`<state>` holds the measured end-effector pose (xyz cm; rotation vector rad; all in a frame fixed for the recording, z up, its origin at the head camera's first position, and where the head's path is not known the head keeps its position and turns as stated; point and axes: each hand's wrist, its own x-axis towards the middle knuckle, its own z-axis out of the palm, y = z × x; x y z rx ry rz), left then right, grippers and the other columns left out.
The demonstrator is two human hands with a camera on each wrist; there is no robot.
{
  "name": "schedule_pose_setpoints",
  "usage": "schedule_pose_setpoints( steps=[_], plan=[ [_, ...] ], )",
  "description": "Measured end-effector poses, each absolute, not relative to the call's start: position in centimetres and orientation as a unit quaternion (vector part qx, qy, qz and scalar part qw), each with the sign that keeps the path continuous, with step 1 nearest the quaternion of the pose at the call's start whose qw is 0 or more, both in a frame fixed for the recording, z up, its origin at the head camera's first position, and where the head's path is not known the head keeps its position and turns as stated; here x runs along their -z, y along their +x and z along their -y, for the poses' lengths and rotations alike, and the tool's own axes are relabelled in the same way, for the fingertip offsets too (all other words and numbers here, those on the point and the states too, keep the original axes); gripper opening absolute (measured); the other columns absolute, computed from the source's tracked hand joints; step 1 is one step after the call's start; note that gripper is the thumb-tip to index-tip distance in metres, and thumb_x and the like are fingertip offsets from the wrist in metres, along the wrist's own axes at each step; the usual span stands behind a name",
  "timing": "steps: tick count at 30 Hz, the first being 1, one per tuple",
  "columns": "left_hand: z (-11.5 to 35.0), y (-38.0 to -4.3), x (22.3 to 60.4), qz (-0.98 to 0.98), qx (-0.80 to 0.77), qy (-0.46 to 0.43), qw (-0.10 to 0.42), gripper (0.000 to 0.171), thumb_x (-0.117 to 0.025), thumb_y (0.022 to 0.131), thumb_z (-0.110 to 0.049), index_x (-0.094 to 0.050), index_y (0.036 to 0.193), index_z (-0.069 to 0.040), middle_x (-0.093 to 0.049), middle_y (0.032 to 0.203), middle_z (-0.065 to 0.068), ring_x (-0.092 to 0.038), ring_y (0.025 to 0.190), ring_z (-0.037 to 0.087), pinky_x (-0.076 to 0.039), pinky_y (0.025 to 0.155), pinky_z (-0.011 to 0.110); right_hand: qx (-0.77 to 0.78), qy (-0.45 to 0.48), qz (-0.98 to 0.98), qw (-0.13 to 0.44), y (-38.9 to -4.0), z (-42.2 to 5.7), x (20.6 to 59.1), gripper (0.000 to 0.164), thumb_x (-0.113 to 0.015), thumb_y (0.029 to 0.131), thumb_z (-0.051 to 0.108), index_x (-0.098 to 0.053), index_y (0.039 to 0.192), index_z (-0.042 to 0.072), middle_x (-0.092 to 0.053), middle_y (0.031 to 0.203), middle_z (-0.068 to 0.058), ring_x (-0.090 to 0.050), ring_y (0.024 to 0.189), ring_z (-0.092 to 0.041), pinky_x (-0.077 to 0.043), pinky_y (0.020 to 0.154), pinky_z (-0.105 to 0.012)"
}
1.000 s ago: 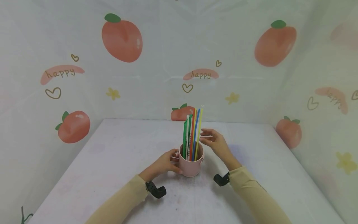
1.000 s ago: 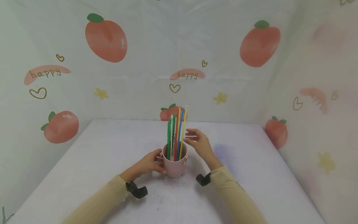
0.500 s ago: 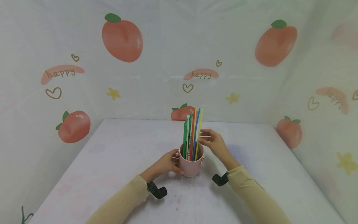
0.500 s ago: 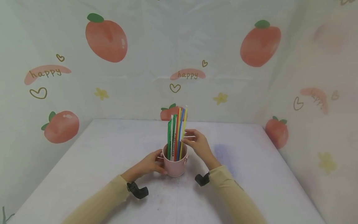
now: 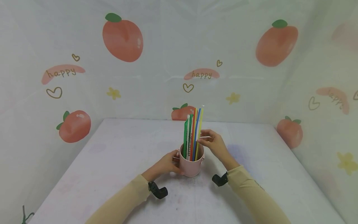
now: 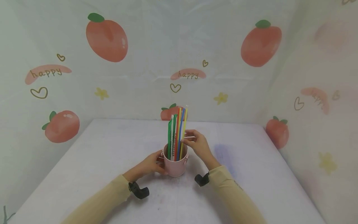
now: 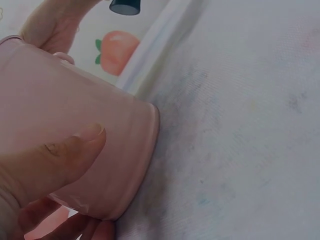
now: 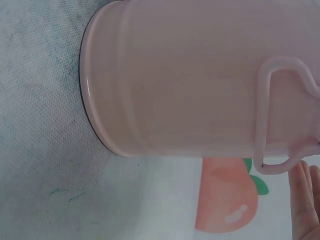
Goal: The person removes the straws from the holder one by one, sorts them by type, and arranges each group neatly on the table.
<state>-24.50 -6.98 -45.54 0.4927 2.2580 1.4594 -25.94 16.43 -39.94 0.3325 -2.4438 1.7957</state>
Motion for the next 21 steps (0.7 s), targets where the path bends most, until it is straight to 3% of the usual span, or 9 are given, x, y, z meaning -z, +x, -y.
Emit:
schedule_pose_setpoints(
  steps=[21],
  plan=[
    [6.65, -24.63, 46.31, -0.82, -0.506, 0.194, 0.182, 0.076, -0.085, 0.061, -0.007, -0.048, 0.128, -0.009, -0.058, 0.114, 0.005, -0.055, 0.105, 0.022, -0.049, 0.089, 0.035, -0.582, 0.085, 0.808, 0.024, -26.14, -16.11, 39.97, 0.047, -0.072, 0.081, 0.021, -0.056, 0.122, 0.005, -0.059, 0.113, -0.016, -0.061, 0.099, -0.027, -0.052, 0.083, -0.038]
  ],
)
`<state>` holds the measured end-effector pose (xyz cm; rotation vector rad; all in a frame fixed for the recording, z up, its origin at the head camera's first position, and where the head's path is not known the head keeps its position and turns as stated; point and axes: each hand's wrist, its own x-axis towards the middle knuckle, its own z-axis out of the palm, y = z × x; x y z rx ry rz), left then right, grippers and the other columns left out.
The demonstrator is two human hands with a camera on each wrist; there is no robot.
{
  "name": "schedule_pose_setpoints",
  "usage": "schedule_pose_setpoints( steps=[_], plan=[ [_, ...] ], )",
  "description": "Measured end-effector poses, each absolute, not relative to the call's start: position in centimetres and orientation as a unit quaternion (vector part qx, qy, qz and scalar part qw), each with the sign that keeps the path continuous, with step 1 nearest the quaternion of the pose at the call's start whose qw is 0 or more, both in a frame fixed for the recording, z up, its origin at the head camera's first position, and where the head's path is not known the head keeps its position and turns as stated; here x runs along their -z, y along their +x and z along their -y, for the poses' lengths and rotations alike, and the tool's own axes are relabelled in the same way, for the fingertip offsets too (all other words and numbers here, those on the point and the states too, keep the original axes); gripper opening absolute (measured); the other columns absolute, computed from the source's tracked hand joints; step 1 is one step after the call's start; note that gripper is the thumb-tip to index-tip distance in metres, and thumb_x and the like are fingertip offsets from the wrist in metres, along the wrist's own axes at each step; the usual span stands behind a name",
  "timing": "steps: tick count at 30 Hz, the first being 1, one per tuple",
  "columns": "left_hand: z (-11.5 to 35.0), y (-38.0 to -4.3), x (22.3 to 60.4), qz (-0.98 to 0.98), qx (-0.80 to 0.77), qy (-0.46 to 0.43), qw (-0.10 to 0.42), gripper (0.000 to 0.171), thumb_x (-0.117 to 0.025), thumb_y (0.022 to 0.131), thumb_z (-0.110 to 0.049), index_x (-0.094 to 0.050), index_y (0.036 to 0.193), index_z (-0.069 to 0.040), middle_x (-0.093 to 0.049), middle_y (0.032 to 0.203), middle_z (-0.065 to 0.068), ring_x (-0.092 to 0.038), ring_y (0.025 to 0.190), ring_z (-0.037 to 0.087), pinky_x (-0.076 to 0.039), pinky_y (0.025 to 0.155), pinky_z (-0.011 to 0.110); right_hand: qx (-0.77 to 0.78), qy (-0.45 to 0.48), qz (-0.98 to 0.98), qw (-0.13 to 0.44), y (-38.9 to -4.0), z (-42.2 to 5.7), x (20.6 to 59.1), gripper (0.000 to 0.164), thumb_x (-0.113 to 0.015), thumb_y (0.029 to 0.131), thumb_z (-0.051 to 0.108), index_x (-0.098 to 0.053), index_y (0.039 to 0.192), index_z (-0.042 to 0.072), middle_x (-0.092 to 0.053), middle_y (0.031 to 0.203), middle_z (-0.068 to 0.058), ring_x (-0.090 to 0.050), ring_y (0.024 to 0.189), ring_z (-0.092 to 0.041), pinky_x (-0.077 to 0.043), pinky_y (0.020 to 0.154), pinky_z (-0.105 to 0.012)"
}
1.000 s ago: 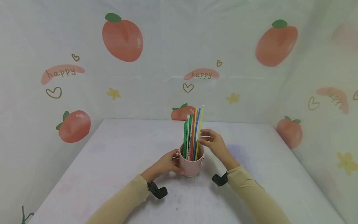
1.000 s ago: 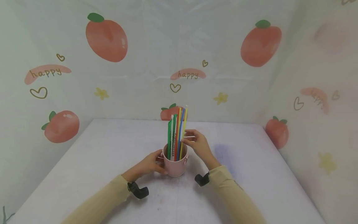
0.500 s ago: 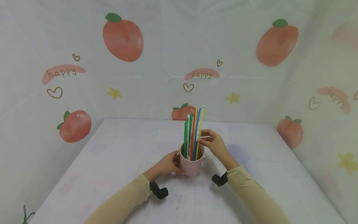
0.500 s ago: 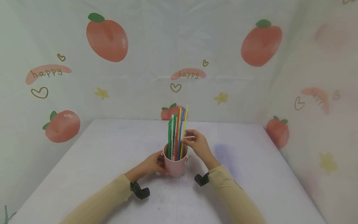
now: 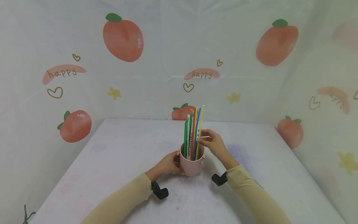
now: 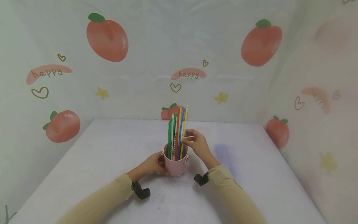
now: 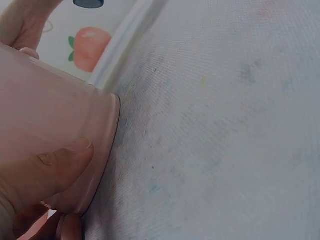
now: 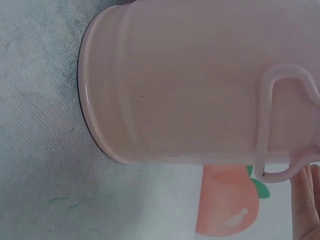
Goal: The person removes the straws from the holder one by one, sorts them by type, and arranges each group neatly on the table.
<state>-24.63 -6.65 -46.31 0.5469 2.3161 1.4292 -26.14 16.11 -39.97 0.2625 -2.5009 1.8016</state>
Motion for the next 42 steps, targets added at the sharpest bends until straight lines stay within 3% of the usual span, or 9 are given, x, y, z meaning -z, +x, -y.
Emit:
schedule_pose_setpoints(
  steps=[23, 36, 42],
  plan=[
    [6.54, -25.02, 47.13, -0.828, -0.496, 0.195, 0.173, 0.075, -0.086, 0.06, -0.01, -0.051, 0.127, -0.012, -0.059, 0.113, 0.002, -0.054, 0.106, 0.021, -0.047, 0.092, 0.035, -0.6, 0.093, 0.793, 0.047, -26.1, -16.08, 40.27, 0.034, -0.071, 0.081, 0.013, -0.059, 0.109, 0.0, -0.061, 0.096, -0.012, -0.062, 0.081, -0.016, -0.051, 0.068, -0.023],
    [6.52, -24.78, 46.78, -0.822, -0.505, 0.194, 0.177, 0.078, -0.085, 0.061, -0.008, -0.047, 0.129, -0.012, -0.058, 0.113, 0.002, -0.054, 0.106, 0.02, -0.048, 0.09, 0.034, -0.606, 0.085, 0.79, 0.045, -26.13, -16.12, 40.01, 0.032, -0.072, 0.08, 0.012, -0.059, 0.107, 0.001, -0.061, 0.096, -0.014, -0.063, 0.079, -0.017, -0.052, 0.067, -0.024],
    [6.55, -24.8, 46.85, -0.818, -0.51, 0.195, 0.178, 0.078, -0.085, 0.061, -0.007, -0.048, 0.129, -0.011, -0.058, 0.113, 0.002, -0.054, 0.105, 0.02, -0.048, 0.089, 0.034, -0.625, 0.092, 0.774, 0.04, -26.01, -16.23, 39.57, 0.033, -0.072, 0.08, 0.009, -0.058, 0.108, -0.001, -0.059, 0.096, -0.016, -0.064, 0.077, -0.014, -0.056, 0.068, -0.031]
  ],
)
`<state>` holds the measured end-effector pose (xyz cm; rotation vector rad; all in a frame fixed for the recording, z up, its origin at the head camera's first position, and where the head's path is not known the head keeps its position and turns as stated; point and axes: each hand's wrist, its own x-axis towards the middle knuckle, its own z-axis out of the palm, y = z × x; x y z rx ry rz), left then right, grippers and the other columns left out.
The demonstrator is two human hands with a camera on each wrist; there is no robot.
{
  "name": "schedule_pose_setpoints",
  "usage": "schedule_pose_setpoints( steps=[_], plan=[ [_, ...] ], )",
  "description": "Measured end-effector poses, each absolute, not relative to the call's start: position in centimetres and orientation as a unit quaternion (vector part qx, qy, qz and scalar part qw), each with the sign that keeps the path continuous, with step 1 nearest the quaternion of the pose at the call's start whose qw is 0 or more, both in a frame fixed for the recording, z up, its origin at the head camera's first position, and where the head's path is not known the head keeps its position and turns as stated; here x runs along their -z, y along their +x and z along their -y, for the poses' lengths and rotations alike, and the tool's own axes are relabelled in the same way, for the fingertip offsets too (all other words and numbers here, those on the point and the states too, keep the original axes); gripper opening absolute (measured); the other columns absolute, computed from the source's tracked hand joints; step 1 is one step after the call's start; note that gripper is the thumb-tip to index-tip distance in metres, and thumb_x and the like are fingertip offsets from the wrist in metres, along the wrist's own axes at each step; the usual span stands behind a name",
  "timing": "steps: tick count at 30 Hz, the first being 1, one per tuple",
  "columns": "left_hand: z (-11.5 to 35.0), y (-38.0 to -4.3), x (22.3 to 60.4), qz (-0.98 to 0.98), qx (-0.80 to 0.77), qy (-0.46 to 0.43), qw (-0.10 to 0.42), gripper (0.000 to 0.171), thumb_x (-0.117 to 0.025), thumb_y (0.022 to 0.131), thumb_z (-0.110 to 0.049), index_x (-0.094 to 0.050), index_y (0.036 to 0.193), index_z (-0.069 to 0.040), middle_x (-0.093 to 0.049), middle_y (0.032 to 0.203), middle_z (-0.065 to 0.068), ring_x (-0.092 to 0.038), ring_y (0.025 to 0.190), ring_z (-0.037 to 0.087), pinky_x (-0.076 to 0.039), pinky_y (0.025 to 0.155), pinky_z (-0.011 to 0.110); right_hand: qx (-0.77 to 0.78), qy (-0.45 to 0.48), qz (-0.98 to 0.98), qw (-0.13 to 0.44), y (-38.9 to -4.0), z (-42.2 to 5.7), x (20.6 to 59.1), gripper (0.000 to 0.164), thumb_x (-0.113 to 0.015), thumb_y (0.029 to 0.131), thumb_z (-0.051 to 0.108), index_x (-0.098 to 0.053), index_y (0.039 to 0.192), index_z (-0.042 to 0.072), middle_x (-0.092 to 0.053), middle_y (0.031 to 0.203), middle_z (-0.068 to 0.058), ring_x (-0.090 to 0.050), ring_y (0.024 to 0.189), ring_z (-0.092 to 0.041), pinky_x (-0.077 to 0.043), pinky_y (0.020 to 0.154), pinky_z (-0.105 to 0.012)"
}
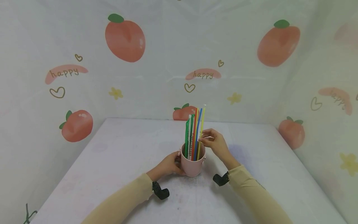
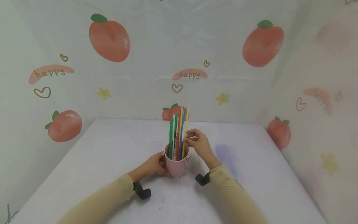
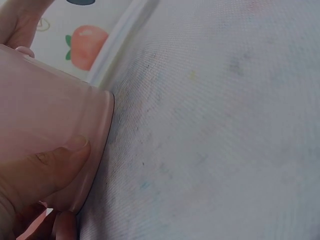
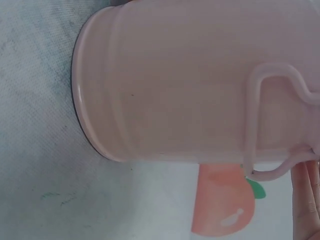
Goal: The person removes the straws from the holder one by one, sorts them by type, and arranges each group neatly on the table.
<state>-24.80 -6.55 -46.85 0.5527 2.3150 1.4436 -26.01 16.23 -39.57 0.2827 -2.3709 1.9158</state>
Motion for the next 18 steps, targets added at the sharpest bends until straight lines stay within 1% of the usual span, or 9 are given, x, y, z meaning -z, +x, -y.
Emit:
schedule_pose_setpoints(
  steps=[5, 12, 18],
  plan=[
    [6.5, -24.7, 46.9, -0.818, -0.511, 0.192, 0.182, 0.079, -0.085, 0.062, -0.007, -0.047, 0.131, -0.011, -0.058, 0.115, 0.003, -0.054, 0.106, 0.02, -0.048, 0.089, 0.035, -0.649, 0.114, 0.75, 0.049, -26.0, -16.6, 39.1, 0.033, -0.07, 0.08, 0.005, -0.056, 0.108, -0.004, -0.057, 0.095, -0.018, -0.065, 0.076, -0.014, -0.056, 0.068, -0.036],
    [6.5, -24.7, 46.8, -0.817, -0.512, 0.191, 0.183, 0.079, -0.084, 0.062, -0.007, -0.046, 0.131, -0.011, -0.057, 0.117, 0.004, -0.053, 0.107, 0.02, -0.048, 0.09, 0.035, -0.67, 0.144, 0.725, 0.067, -26.0, -17.4, 37.8, 0.033, -0.068, 0.081, 0.003, -0.053, 0.109, -0.005, -0.057, 0.092, -0.01, -0.065, 0.08, -0.013, -0.055, 0.07, -0.038],
    [6.6, -24.7, 46.8, -0.817, -0.512, 0.192, 0.183, 0.08, -0.084, 0.063, -0.007, -0.045, 0.132, -0.011, -0.057, 0.117, 0.004, -0.053, 0.108, 0.02, -0.048, 0.09, 0.034, -0.677, 0.169, 0.708, 0.106, -25.8, -18.4, 35.0, 0.03, -0.067, 0.082, 0.001, -0.053, 0.107, -0.004, -0.057, 0.091, -0.005, -0.065, 0.081, -0.012, -0.055, 0.071, -0.035]
  ],
)
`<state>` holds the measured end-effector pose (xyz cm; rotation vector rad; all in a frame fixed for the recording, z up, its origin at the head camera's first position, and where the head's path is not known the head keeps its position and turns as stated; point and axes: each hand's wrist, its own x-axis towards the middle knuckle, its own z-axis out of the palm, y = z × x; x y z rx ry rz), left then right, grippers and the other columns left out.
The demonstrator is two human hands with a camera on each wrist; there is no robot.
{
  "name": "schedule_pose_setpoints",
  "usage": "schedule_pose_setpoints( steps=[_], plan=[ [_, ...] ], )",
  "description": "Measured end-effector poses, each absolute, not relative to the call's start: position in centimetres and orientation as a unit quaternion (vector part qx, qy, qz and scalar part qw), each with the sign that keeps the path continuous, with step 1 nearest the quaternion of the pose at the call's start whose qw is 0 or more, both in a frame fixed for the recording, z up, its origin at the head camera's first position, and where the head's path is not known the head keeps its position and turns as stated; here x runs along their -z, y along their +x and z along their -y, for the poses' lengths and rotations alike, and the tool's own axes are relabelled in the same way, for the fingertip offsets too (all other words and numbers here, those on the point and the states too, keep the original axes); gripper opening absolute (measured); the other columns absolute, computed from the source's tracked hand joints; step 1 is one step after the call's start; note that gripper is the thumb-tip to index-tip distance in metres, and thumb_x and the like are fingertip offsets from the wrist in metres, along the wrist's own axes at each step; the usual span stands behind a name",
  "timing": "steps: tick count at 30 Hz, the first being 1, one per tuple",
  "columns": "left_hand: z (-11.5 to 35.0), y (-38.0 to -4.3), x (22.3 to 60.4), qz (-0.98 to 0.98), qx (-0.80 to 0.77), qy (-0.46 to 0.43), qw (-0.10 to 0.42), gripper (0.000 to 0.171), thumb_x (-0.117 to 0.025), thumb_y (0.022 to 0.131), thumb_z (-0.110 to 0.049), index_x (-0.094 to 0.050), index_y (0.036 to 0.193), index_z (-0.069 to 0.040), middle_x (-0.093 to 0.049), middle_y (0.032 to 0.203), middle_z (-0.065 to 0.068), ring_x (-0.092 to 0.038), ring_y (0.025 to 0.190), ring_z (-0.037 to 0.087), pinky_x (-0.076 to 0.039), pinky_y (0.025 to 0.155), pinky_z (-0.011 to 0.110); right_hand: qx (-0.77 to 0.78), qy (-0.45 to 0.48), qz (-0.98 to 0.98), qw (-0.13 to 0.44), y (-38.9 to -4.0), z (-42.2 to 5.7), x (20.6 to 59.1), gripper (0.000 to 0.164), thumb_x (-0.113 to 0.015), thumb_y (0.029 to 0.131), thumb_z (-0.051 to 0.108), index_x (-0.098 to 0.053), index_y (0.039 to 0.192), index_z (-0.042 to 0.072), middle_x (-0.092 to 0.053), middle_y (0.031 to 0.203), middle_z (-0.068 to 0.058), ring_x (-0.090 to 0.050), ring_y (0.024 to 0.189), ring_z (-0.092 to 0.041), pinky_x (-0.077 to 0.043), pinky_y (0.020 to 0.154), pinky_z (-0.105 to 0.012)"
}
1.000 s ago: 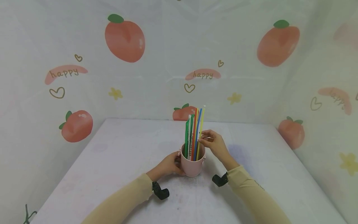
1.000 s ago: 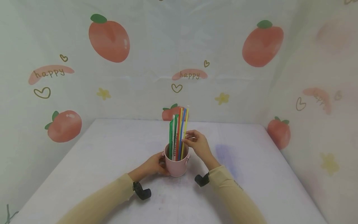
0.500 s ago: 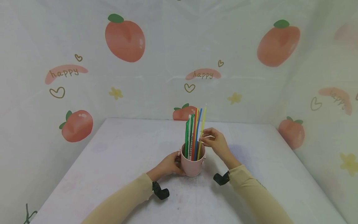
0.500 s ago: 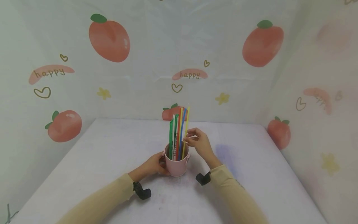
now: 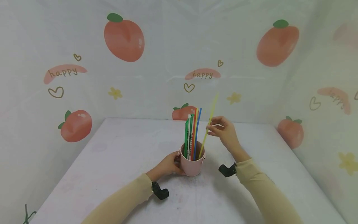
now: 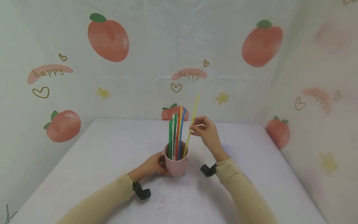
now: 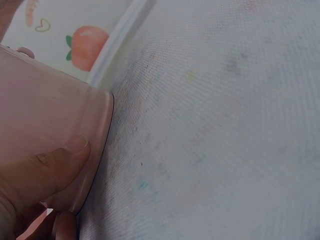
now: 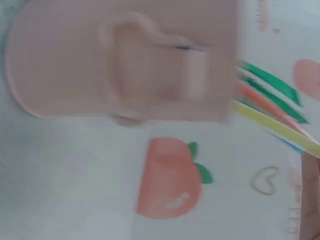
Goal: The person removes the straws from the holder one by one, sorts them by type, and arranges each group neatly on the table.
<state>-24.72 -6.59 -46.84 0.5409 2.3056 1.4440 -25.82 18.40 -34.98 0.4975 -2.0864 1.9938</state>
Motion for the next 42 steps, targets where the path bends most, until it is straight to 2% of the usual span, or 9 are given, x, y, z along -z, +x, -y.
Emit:
schedule_pose_setpoints(
  steps=[7, 12, 17, 20, 25, 35, 42],
  plan=[
    [6.6, -24.7, 46.7, -0.816, -0.512, 0.2, 0.179, 0.079, -0.085, 0.062, -0.007, -0.046, 0.131, -0.012, -0.057, 0.117, 0.004, -0.053, 0.107, 0.02, -0.048, 0.09, 0.034, -0.731, 0.198, 0.638, 0.143, -25.9, -20.1, 31.2, 0.024, -0.065, 0.08, -0.007, -0.057, 0.099, 0.004, -0.058, 0.092, -0.005, -0.065, 0.082, -0.014, -0.055, 0.071, -0.034],
    [6.7, -24.7, 46.6, -0.818, -0.51, 0.2, 0.177, 0.08, -0.085, 0.062, -0.008, -0.045, 0.132, -0.012, -0.057, 0.118, 0.004, -0.053, 0.108, 0.02, -0.048, 0.091, 0.035, -0.738, 0.195, 0.626, 0.16, -26.3, -21.5, 29.7, 0.023, -0.065, 0.08, -0.008, -0.059, 0.099, 0.004, -0.058, 0.093, -0.006, -0.064, 0.081, -0.014, -0.055, 0.071, -0.033],
    [6.7, -24.7, 46.6, -0.821, -0.507, 0.197, 0.176, 0.08, -0.085, 0.063, -0.008, -0.045, 0.132, -0.011, -0.057, 0.119, 0.005, -0.053, 0.109, 0.021, -0.047, 0.092, 0.037, -0.731, 0.168, 0.643, 0.154, -26.8, -22.5, 30.2, 0.024, -0.066, 0.08, -0.007, -0.06, 0.101, 0.002, -0.057, 0.089, -0.004, -0.064, 0.079, -0.014, -0.055, 0.07, -0.032],
    [6.7, -24.7, 46.6, -0.82, -0.508, 0.199, 0.175, 0.08, -0.085, 0.062, -0.009, -0.045, 0.132, -0.011, -0.056, 0.119, 0.005, -0.053, 0.109, 0.021, -0.047, 0.092, 0.037, -0.717, 0.143, 0.669, 0.137, -27.4, -22.9, 31.3, 0.027, -0.066, 0.081, -0.004, -0.057, 0.106, -0.003, -0.057, 0.087, -0.003, -0.064, 0.079, -0.012, -0.055, 0.069, -0.032],
    [6.7, -24.7, 46.6, -0.818, -0.51, 0.202, 0.173, 0.079, -0.085, 0.063, -0.009, -0.046, 0.132, -0.011, -0.057, 0.118, 0.004, -0.053, 0.108, 0.02, -0.047, 0.092, 0.036, -0.675, 0.094, 0.726, 0.091, -28.4, -23.2, 33.9, 0.041, -0.065, 0.084, 0.002, -0.047, 0.119, -0.012, -0.055, 0.09, -0.004, -0.064, 0.078, -0.009, -0.056, 0.068, -0.032],
    [6.6, -24.7, 46.6, -0.822, -0.505, 0.193, 0.18, 0.081, -0.084, 0.063, -0.01, -0.043, 0.133, -0.009, -0.055, 0.12, 0.005, -0.053, 0.109, 0.021, -0.047, 0.092, 0.034, -0.64, 0.039, 0.767, -0.001, -29.6, -23.5, 38.6, 0.044, -0.061, 0.086, 0.002, -0.045, 0.125, -0.012, -0.05, 0.1, -0.012, -0.063, 0.077, -0.01, -0.056, 0.071, -0.034],
    [6.6, -24.7, 46.5, -0.822, -0.506, 0.193, 0.179, 0.08, -0.085, 0.062, -0.009, -0.045, 0.132, -0.008, -0.056, 0.118, 0.005, -0.053, 0.108, 0.022, -0.048, 0.091, 0.034, -0.624, 0.007, 0.78, -0.054, -29.8, -23.6, 41.3, 0.046, -0.062, 0.087, 0.006, -0.046, 0.126, -0.012, -0.056, 0.111, -0.021, -0.063, 0.086, -0.016, -0.055, 0.073, -0.034]
  ],
)
